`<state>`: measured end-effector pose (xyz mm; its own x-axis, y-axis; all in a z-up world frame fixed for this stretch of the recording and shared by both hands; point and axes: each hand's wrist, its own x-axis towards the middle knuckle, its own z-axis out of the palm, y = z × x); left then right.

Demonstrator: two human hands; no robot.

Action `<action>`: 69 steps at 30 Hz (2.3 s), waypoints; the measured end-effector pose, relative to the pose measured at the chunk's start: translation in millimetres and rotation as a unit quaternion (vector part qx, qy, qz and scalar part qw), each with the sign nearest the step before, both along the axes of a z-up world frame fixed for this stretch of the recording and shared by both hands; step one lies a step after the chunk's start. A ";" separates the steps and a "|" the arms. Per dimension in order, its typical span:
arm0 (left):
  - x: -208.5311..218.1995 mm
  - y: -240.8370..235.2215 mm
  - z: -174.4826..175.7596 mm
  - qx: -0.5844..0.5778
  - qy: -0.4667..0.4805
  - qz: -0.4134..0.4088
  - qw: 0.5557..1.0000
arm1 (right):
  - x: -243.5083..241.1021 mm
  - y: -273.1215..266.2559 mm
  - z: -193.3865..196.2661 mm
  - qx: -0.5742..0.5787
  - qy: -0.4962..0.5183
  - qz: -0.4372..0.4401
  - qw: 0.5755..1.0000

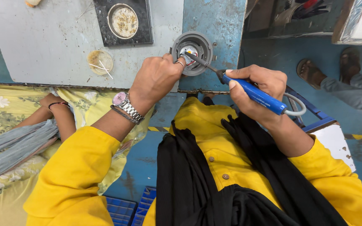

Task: The person assembles an LED light component by placing a LED board into a plastic housing, stripping wires with pliers, and soldering connections.

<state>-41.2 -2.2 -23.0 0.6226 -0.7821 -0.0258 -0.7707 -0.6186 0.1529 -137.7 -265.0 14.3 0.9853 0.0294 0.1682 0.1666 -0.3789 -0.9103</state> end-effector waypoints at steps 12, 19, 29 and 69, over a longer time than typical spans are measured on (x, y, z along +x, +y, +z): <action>-0.2 0.3 1.8 -0.001 0.014 0.005 1.000 | 1.9 3.7 -1.9 -0.029 -0.035 0.010 0.999; -4.1 0.6 0.8 0.012 0.015 0.001 1.000 | 14.3 6.4 9.9 -0.060 -0.045 0.039 0.996; -6.7 1.1 -1.0 0.016 0.015 0.008 1.000 | 11.5 4.4 5.6 -0.071 -0.097 0.041 0.992; 34.2 -47.8 7.5 0.070 0.024 0.061 0.995 | -42.8 -72.2 -7.5 0.141 -0.132 -0.179 0.965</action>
<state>-7.1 -50.0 -15.5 0.7082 -0.6875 -0.1608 -0.6827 -0.7248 0.0926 -180.5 -337.2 6.8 0.8458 -0.3880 0.3662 0.3113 -0.1986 -0.9293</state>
